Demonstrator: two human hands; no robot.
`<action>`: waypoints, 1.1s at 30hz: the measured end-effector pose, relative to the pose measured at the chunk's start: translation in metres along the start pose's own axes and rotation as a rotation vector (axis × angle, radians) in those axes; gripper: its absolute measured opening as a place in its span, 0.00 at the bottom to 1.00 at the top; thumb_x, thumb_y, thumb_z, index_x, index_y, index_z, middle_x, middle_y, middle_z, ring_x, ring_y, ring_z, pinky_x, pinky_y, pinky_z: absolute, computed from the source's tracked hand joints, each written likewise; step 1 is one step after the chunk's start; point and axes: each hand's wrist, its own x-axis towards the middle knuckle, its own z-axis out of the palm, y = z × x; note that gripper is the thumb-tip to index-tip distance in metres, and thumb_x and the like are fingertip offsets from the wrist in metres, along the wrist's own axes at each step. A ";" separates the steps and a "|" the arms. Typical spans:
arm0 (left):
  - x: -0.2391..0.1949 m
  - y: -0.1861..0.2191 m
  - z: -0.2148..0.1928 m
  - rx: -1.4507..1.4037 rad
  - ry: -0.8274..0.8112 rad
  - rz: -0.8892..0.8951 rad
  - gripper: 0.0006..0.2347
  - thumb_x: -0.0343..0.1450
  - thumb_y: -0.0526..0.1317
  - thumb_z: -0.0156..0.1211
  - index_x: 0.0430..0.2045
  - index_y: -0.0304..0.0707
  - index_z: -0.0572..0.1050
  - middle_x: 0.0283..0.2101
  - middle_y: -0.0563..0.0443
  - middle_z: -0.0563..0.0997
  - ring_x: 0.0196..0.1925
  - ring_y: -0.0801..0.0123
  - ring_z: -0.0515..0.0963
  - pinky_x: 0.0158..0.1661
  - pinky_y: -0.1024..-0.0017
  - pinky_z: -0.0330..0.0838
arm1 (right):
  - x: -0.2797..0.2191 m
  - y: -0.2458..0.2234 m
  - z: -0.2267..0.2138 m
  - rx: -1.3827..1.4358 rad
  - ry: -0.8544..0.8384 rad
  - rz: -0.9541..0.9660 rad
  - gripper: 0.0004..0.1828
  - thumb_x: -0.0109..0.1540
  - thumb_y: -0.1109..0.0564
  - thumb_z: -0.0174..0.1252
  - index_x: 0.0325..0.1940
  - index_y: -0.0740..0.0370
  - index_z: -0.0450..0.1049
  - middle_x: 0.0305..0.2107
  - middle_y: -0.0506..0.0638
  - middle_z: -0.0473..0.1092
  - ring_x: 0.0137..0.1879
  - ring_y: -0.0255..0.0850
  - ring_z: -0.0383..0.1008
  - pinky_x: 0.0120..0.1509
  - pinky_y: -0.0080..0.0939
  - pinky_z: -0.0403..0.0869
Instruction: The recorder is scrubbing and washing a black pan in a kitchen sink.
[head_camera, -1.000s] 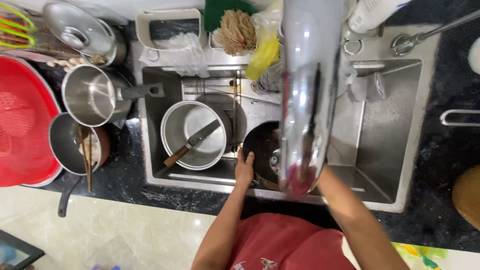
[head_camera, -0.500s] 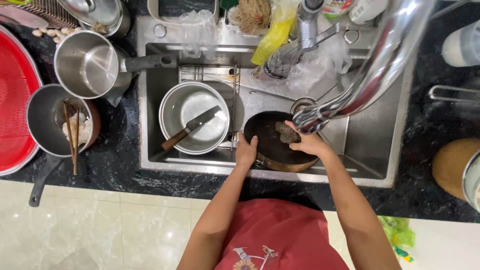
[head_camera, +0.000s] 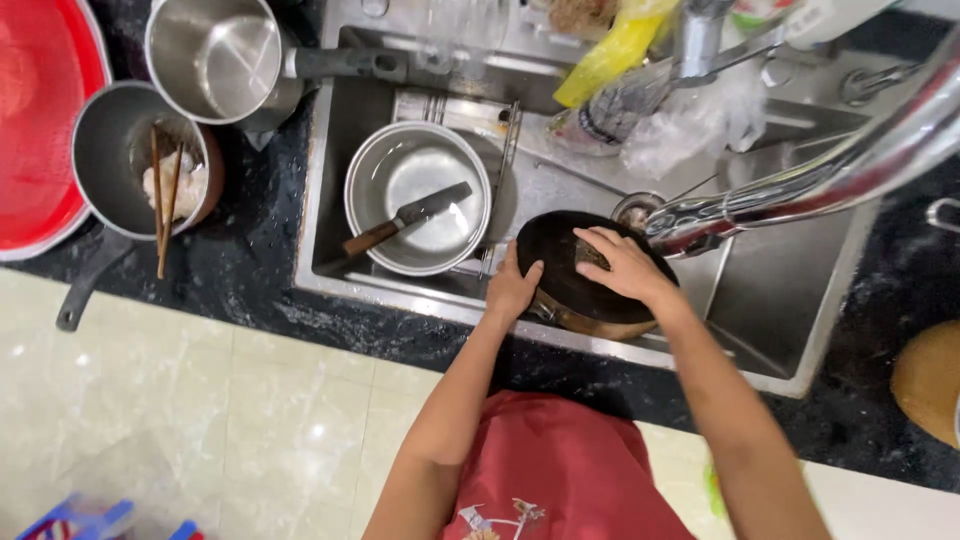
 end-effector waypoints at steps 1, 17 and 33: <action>0.002 -0.006 -0.003 0.001 0.000 -0.018 0.38 0.71 0.58 0.54 0.74 0.46 0.48 0.65 0.27 0.67 0.62 0.35 0.72 0.62 0.55 0.65 | -0.002 -0.010 -0.003 0.009 -0.015 -0.003 0.34 0.62 0.45 0.64 0.71 0.49 0.65 0.68 0.55 0.59 0.68 0.56 0.63 0.69 0.53 0.63; 0.024 -0.006 0.022 -0.306 0.058 -0.056 0.40 0.67 0.51 0.65 0.74 0.49 0.50 0.63 0.29 0.72 0.66 0.41 0.71 0.64 0.57 0.63 | -0.029 -0.007 -0.004 -0.120 -0.030 0.100 0.17 0.65 0.53 0.56 0.57 0.61 0.70 0.43 0.59 0.69 0.49 0.56 0.74 0.55 0.54 0.74; -0.003 0.027 0.000 -0.294 0.048 -0.134 0.36 0.71 0.48 0.61 0.74 0.53 0.49 0.58 0.23 0.73 0.59 0.35 0.75 0.60 0.54 0.68 | 0.017 0.001 0.005 -0.204 0.114 0.185 0.11 0.66 0.51 0.56 0.44 0.60 0.72 0.38 0.58 0.72 0.45 0.60 0.75 0.47 0.59 0.73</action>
